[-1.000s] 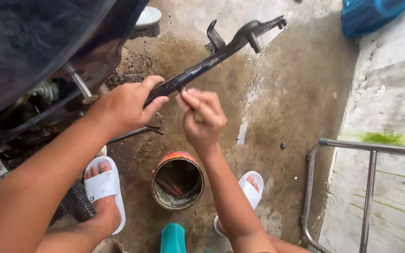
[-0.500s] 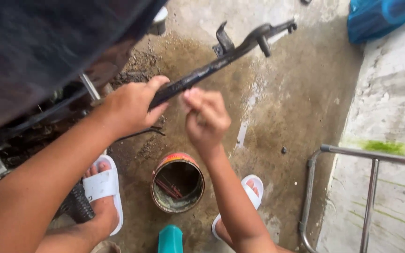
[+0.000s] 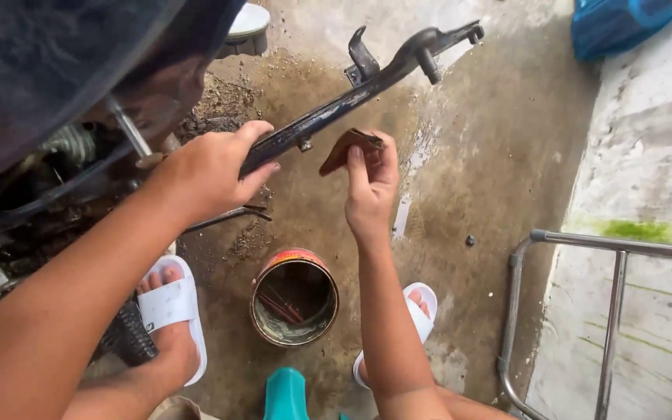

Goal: The person cleans and sands a metal motorcycle part using a piece of sandpaper and a small container of liquid, then proceeds to reattach small hardware components and wires to the motorcycle frame.

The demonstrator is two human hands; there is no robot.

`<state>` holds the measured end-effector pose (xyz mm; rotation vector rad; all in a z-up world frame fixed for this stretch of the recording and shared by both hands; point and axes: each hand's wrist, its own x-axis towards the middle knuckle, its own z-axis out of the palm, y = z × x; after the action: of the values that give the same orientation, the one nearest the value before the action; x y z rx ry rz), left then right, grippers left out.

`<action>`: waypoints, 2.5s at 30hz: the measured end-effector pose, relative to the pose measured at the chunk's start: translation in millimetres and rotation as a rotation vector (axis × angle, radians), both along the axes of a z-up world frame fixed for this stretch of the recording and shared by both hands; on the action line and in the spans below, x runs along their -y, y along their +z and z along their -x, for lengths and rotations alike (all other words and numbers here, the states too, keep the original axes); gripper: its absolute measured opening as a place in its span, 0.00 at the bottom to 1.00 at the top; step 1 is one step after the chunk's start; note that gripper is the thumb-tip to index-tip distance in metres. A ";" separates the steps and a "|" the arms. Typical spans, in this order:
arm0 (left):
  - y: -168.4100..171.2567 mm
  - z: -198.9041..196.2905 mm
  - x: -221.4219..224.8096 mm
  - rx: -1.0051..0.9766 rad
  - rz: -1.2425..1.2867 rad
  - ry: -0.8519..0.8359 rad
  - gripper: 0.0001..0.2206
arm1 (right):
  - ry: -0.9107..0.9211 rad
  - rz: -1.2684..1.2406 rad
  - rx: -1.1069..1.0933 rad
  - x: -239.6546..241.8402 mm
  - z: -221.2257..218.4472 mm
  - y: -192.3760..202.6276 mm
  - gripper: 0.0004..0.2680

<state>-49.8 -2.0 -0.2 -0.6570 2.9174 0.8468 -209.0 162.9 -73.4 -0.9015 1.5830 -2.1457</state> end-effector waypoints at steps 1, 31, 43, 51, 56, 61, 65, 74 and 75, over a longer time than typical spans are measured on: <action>-0.1 -1.0 -1.0 0.004 -0.001 -0.003 0.22 | -0.003 -0.001 0.004 3.1 -3.0 9.8 0.06; -34.0 -3.4 -2.4 -0.072 0.183 -0.009 0.26 | -0.180 0.025 -0.738 14.1 -19.2 14.9 0.07; -8.5 -0.2 -2.7 -0.032 0.039 0.050 0.19 | 0.018 0.035 0.298 10.0 -1.4 -27.5 0.08; -7.9 2.6 -6.2 -0.082 0.071 0.068 0.19 | 0.263 0.223 0.578 47.0 5.0 -37.0 0.06; -14.5 3.4 -4.9 -0.084 0.055 0.082 0.19 | 0.455 0.148 0.647 58.8 17.1 -80.5 0.10; -20.4 0.5 -4.0 -0.110 0.165 0.061 0.21 | 0.573 0.192 0.622 70.2 28.4 -63.1 0.20; -22.8 3.0 -3.4 -0.110 0.163 0.080 0.21 | 0.568 0.238 0.563 80.3 27.4 -67.6 0.28; -16.6 6.5 -2.1 -0.127 0.138 0.075 0.19 | 0.656 0.389 0.383 86.3 29.5 -44.0 0.15; -14.8 3.8 -6.9 -0.110 0.146 0.063 0.20 | 0.684 0.397 0.440 80.7 19.6 -41.1 0.13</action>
<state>-53.7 4.8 -15.0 -0.7384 3.0962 0.7021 -228.7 82.2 -114.4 -0.8373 0.5330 -1.9675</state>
